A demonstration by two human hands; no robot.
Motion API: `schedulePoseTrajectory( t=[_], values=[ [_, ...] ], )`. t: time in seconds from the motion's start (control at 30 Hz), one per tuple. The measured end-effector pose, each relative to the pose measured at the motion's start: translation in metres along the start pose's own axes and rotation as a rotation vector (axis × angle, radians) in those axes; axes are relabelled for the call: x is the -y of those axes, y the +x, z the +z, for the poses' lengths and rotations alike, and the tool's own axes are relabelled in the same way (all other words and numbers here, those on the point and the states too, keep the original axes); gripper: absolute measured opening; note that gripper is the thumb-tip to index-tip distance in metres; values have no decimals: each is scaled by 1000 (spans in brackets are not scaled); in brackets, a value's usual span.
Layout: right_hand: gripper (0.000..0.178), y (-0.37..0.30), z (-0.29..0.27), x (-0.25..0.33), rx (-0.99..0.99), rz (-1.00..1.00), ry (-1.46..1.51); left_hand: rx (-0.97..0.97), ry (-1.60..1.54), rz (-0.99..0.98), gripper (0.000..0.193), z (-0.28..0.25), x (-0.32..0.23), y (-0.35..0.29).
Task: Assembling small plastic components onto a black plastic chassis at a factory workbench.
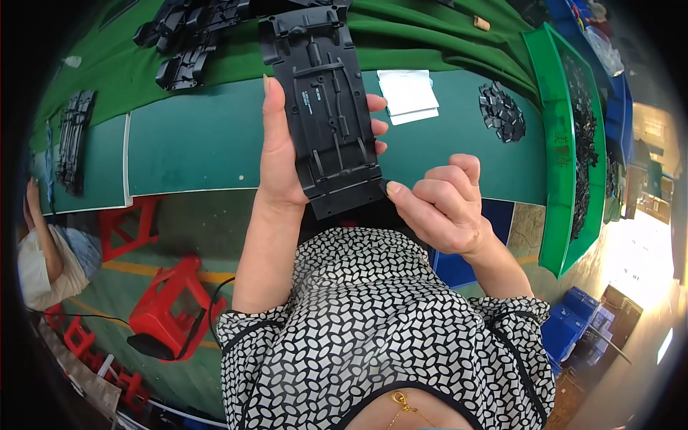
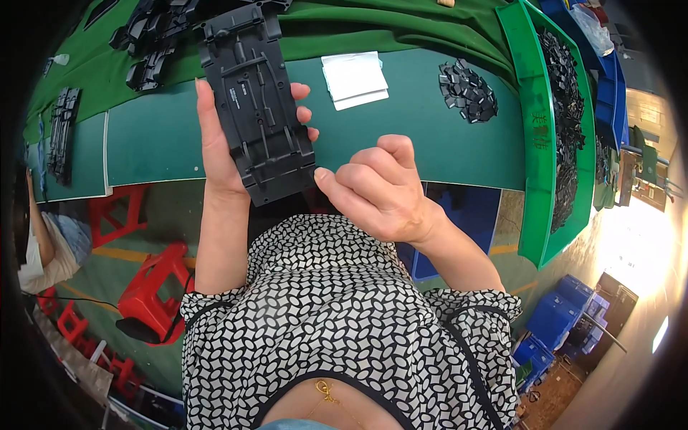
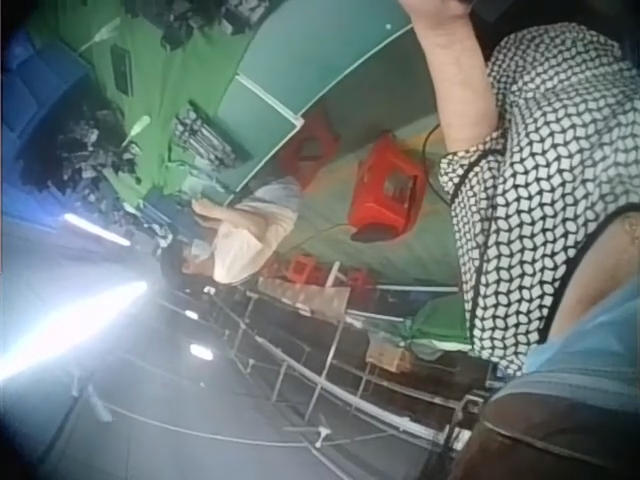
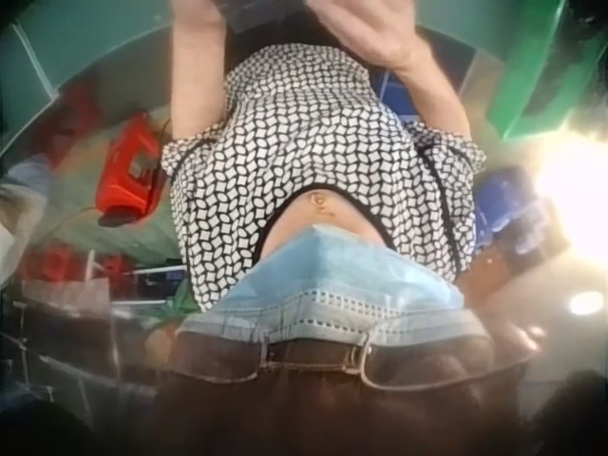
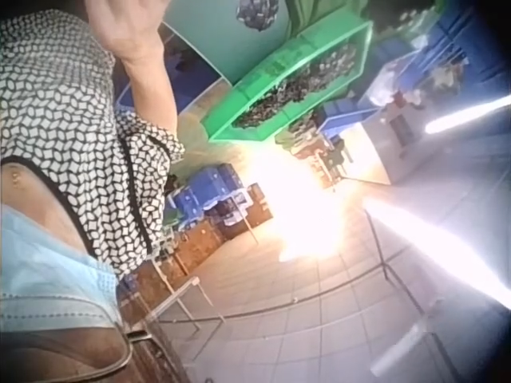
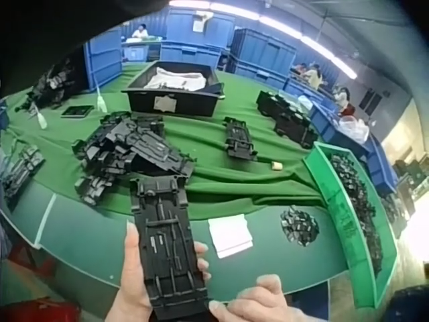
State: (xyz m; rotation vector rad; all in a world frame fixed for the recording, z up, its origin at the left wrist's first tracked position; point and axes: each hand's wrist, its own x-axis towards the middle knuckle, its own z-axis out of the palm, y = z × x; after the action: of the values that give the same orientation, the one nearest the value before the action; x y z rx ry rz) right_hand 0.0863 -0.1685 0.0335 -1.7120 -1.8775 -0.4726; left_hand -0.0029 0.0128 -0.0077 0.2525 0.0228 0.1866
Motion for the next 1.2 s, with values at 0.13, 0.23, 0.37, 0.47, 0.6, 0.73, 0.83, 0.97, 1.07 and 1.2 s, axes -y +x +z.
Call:
schedulePoseTrajectory(
  t=[0.13,0.23,0.37,0.47,0.6,0.73,0.83,0.97,1.07,1.2],
  values=[
    [24,-1,2,0,33,-13,0,-11,0,3,89,0,1,0],
    [24,-2,4,1,33,-22,-22,-20,-8,4,89,1,2,0],
    [24,-2,4,1,27,-20,-9,-6,-8,4,89,0,2,0],
    [24,-2,5,1,35,-17,-9,-9,-2,0,90,0,2,0],
    [24,-3,6,1,34,-21,-12,-13,0,0,91,0,1,-1],
    [24,0,4,2,46,-19,-5,-4,3,-10,92,0,1,0],
    [23,1,4,3,63,-22,-8,27,-4,-4,92,-1,2,0],
    [21,3,4,4,72,-15,1,59,5,3,93,-2,3,-2],
    [20,4,3,5,80,-14,3,75,13,9,93,-3,4,-2],
    [18,4,2,5,103,-8,16,63,29,2,94,-3,4,-3]
  ],
)
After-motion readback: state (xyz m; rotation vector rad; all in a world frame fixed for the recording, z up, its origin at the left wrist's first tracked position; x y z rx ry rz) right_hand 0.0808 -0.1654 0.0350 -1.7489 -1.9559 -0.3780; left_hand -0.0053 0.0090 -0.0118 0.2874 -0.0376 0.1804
